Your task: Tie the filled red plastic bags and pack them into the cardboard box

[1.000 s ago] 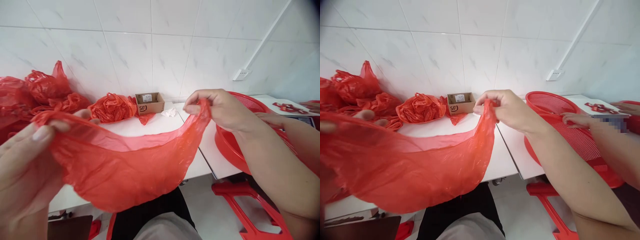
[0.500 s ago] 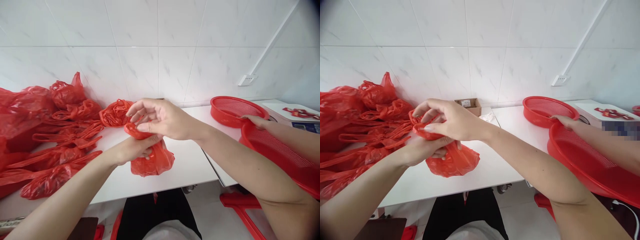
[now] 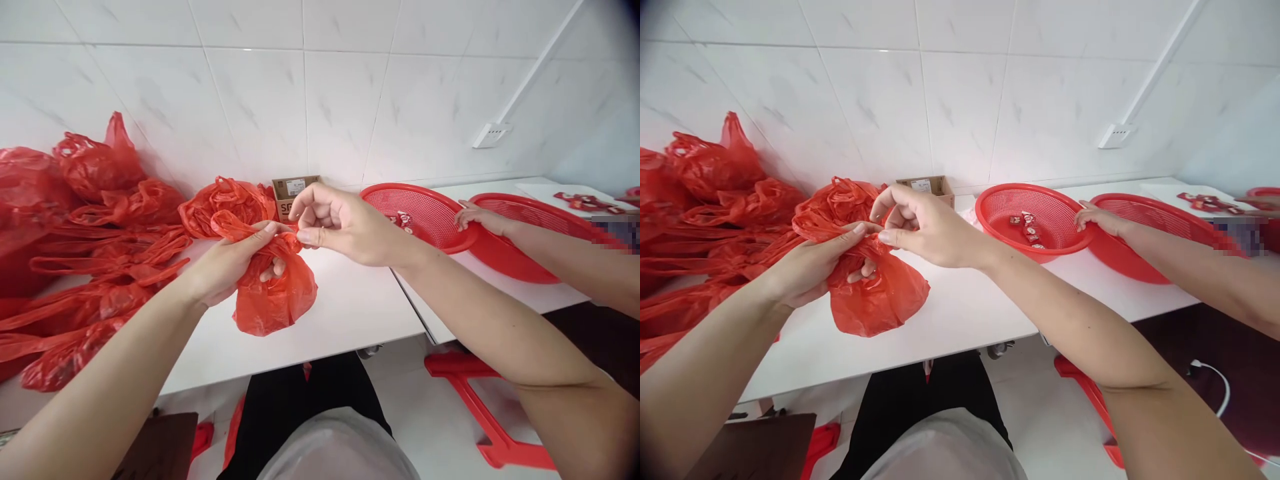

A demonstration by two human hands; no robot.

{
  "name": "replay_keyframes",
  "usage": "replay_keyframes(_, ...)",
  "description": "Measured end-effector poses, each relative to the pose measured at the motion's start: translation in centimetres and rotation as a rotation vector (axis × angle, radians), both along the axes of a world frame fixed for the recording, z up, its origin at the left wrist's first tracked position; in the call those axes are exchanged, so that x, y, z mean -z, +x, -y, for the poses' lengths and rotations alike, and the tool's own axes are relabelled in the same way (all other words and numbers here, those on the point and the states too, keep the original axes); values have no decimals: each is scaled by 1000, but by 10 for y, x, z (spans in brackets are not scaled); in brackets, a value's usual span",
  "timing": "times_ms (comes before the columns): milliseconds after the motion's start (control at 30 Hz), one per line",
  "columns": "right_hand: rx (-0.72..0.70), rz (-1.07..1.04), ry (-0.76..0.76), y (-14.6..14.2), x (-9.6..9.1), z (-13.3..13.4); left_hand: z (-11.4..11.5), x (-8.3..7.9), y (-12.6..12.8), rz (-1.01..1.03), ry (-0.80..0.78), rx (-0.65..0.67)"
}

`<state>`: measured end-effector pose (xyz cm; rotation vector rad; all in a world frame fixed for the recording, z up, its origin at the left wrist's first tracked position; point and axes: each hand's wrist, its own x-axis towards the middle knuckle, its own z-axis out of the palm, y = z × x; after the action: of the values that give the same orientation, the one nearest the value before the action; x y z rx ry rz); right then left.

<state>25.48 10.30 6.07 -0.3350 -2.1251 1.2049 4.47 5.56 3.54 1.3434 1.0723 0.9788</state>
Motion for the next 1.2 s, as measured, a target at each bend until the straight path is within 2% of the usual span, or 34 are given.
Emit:
replay_keyframes(100, -49, 21, 44, -4, 5, 16, 4, 0, -5, -20, 58, 9)
replay_keyframes(233, 20, -14, 130, -11, 21, 22, 12, 0, -5, -397, 159, 42)
replay_keyframes(367, 81, 0, -65, -20, 51, 4, 18, 3, 3, -626, 243, 112)
replay_keyframes(433, 104, 55, -139, -24, 68, -4, 17, 10, 6, -750, 336, 14)
replay_keyframes(533, 79, 24, -214, -28, 83, -9, 13, 25, 10, -928, 579, -192)
replay_keyframes(600, 6, -8, -276, -27, 85, -10, 10, 34, 12, -943, 721, -257)
replay_keyframes(667, -41, -12, -318, -25, 83, -9, 10, 38, 13, -893, 778, -283)
replay_keyframes(767, 5, 50, -264, -17, 78, -5, 12, 39, 12, -801, 738, -241)
replay_keyframes(833, 114, 126, -140, -8, 79, -6, 16, 42, 6, -766, 652, -184)
replay_keyframes(900, 226, 194, -43, 2, 86, -15, 23, 50, -3, -768, 556, -180)
replay_keyframes(967, 365, 263, -44, 12, 101, -31, 32, 62, -14, -799, 463, -239)
replay_keyframes(1033, 518, 326, -108, 20, 120, -51, 42, 76, -23, -820, 363, -280)
replay_keyframes(1133, 607, 346, -151, 18, 148, -69, 49, 91, -22, -733, 259, -321)
replay_keyframes(1200, 635, 312, -147, 7, 160, -67, 46, 99, -14, -629, 274, -408)
